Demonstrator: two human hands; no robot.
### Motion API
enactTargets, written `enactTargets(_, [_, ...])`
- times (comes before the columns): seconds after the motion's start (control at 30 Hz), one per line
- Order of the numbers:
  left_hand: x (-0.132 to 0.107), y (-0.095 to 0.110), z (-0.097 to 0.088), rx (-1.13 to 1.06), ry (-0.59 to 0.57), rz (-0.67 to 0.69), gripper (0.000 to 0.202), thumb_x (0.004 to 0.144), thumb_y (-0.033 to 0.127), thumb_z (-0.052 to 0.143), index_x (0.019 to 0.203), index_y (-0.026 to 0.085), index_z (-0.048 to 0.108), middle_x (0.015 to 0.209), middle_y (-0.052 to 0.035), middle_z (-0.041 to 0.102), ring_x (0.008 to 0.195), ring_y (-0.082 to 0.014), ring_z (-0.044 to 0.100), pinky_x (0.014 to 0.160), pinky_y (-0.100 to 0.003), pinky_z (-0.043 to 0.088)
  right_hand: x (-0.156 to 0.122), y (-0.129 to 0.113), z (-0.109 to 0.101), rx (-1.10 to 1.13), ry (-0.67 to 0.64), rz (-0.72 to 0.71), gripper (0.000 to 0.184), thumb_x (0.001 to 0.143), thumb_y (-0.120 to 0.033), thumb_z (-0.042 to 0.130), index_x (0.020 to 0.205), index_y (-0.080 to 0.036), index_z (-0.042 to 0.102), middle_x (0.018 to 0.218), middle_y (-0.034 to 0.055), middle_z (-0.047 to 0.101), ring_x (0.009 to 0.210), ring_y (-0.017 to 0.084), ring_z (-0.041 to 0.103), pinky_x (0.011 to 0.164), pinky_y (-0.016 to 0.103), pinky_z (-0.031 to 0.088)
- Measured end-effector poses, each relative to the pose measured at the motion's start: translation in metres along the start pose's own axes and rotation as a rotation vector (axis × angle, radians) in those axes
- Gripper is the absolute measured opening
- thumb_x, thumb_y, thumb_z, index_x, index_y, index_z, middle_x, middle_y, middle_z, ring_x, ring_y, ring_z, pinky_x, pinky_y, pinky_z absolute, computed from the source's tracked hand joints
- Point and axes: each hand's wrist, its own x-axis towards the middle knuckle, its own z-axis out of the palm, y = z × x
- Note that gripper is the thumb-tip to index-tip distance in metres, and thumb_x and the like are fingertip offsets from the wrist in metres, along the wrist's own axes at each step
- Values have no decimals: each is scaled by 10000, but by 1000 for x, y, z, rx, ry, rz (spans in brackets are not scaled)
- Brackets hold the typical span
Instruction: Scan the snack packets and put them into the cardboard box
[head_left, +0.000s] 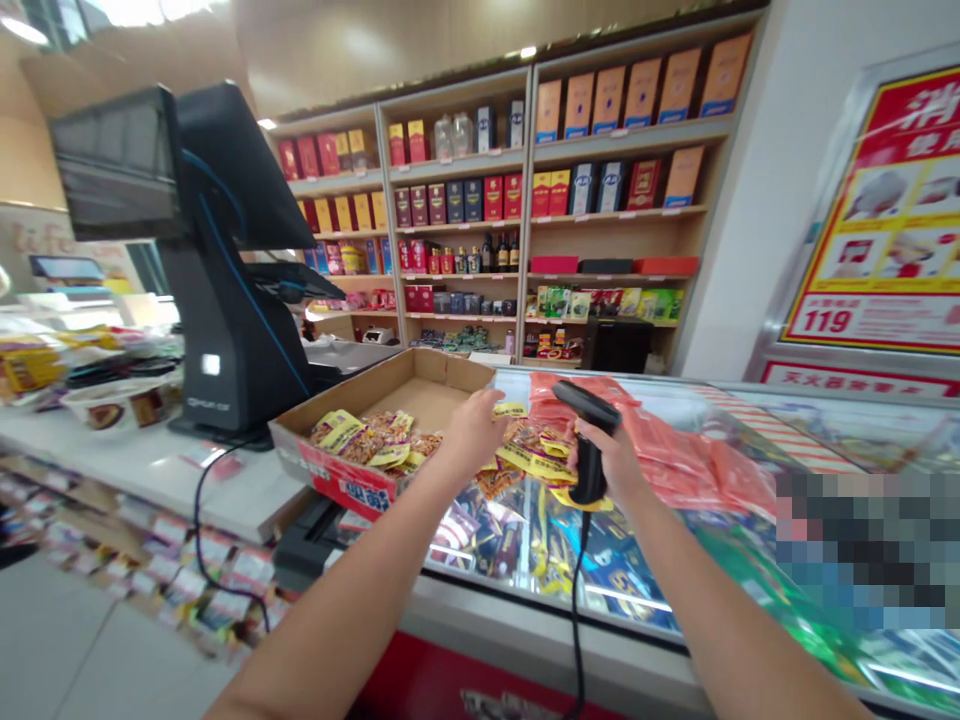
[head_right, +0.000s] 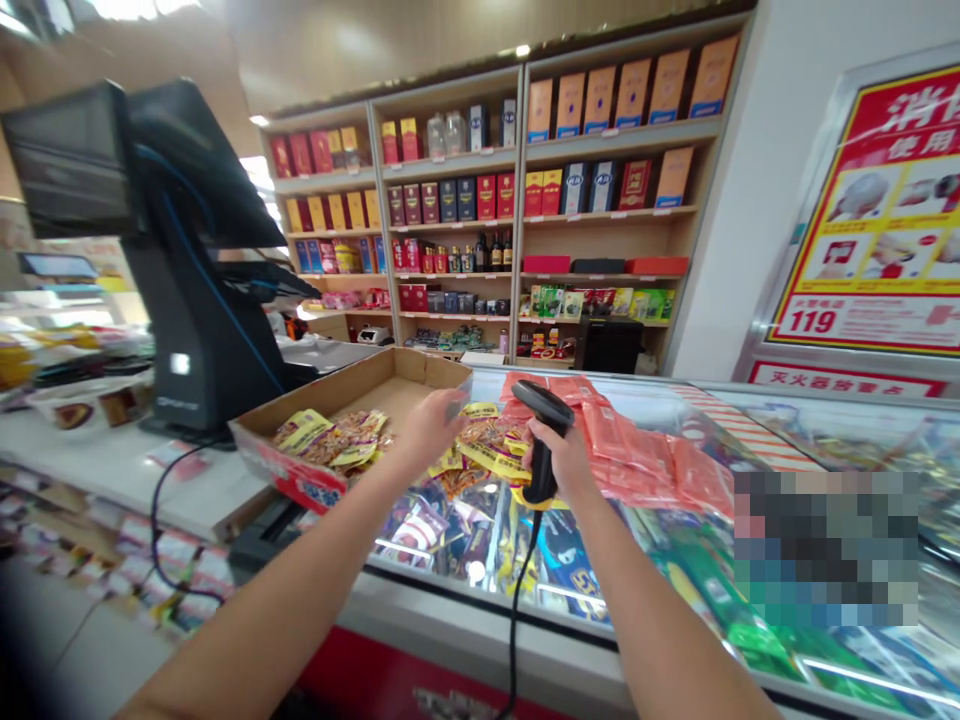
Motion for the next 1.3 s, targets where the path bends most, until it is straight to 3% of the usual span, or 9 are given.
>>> enactTargets(0.1, [23,-17,-48,209,-272,19,258,742,128,621,983,171,704,983,-86,729,942,-241,672,870,-319,502,1,1,0,12,0,-11,303,601,-404,781,663,-150,627,570,2,628,348,136,563,351,251,440])
enactTargets(0.23, [55,-76,-89,502,-565,-15,438,622,95,676,1056,143,700,1077,-107,719,978,-251,668,870,-299,491,2,4,-1,-20,-10,-5,303,634,-426,755,651,-152,626,527,6,618,354,132,555,364,245,439])
enactTargets(0.37, [62,-138,-94,581,-872,-125,745,477,157,770,1211,173,643,1169,-106,695,1030,-274,649,862,-294,487,2,5,-2,-33,-19,-5,296,641,-427,747,636,-156,629,481,5,605,354,134,550,368,240,430])
enactTargets(0.47, [55,-158,-88,557,-958,-165,842,474,195,769,1296,192,583,1129,-88,711,966,-252,659,793,-283,494,1,5,-3,-41,-24,8,300,666,-438,732,646,-157,629,444,6,590,354,138,547,379,241,429])
enactTargets(0.57, [51,-152,-85,575,-927,-146,798,494,231,768,1274,212,602,1016,-63,733,882,-231,662,722,-269,483,1,7,-3,-35,-32,8,295,683,-437,726,674,-158,630,453,6,598,365,138,549,393,245,436])
enactTargets(0.73, [64,-119,-100,716,-797,-20,262,544,292,747,786,195,720,771,-30,707,724,-192,621,638,-247,443,1,8,-2,-3,-22,-8,284,659,-410,751,727,-161,631,581,11,657,387,132,556,386,253,436])
enactTargets(0.97, [80,-62,-123,355,-151,-176,194,721,332,693,753,160,609,658,-21,624,583,-139,578,550,-223,444,-1,3,0,-20,-36,4,254,672,-407,728,683,-173,629,491,4,610,372,143,544,389,262,434])
enactTargets(1.17, [32,4,-57,-913,73,-397,202,818,309,654,859,142,547,738,-38,673,632,-139,662,630,-283,562,-2,1,2,9,-30,-37,264,653,-405,743,694,-168,634,592,1,639,375,134,553,380,261,437])
enactTargets(1.3, [8,18,9,-1299,184,-454,188,824,302,644,871,151,542,758,-28,683,615,-119,666,615,-250,566,-1,4,0,-8,-43,-14,257,677,-403,733,723,-166,646,570,9,646,379,142,560,390,263,443])
